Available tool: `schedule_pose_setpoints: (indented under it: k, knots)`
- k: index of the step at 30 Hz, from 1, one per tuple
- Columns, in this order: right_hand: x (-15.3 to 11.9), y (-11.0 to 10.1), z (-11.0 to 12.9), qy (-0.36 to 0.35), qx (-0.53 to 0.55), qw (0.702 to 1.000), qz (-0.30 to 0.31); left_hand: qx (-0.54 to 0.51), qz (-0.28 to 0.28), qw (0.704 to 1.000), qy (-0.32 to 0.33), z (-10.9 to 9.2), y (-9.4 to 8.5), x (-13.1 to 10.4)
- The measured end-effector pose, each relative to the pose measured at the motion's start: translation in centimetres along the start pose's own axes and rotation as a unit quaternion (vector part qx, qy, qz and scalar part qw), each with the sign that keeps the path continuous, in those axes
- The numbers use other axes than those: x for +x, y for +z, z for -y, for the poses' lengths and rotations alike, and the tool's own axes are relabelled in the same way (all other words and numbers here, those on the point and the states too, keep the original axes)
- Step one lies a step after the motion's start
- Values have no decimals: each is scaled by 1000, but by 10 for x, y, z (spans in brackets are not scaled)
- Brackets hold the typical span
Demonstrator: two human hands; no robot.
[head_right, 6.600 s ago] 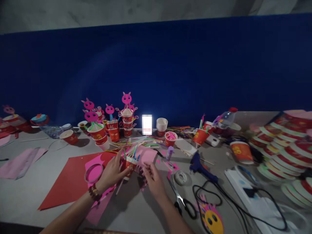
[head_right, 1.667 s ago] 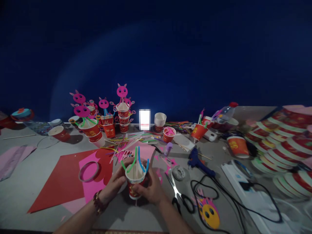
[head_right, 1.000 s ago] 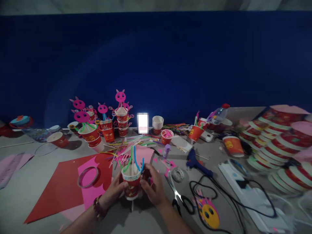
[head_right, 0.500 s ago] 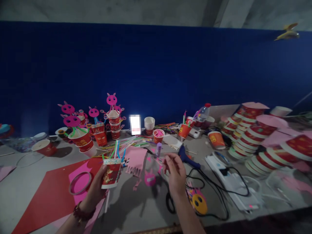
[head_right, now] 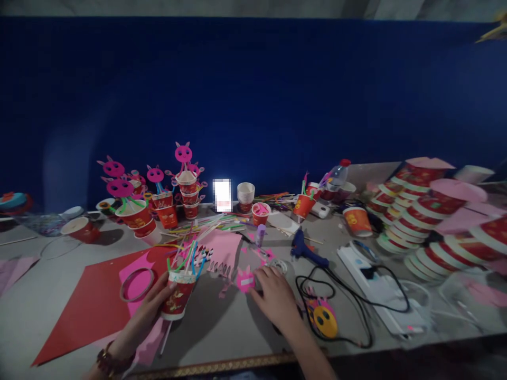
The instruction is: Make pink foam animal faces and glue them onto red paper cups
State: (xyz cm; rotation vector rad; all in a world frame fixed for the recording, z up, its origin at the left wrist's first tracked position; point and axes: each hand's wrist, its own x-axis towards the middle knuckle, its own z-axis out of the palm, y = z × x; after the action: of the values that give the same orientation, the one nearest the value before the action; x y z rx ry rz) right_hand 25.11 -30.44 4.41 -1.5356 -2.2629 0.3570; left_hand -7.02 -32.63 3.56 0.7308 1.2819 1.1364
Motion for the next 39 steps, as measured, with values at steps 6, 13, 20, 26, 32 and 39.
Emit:
schedule_pose_setpoints:
  k: [6,13,20,26,32,39]
  knots:
    - [9,18,11,-1,-100,995,-14,45,0,993,111,12,6,7]
    - [10,28,6,-2,-75,997,-7,24,20,993,111,14,7,7]
    - [11,24,10,71,27,997,27,2,45,993,105,19,11,8]
    - [9,25,-3,93,188,978,22,11,51,992,117,21,10,14]
    - [10,23,-12,94,337,937,-4,36,37,991,123,25,8,19]
    - [15,22,-3,101,432,894,-65,153,-29,970,185,18,15,15]
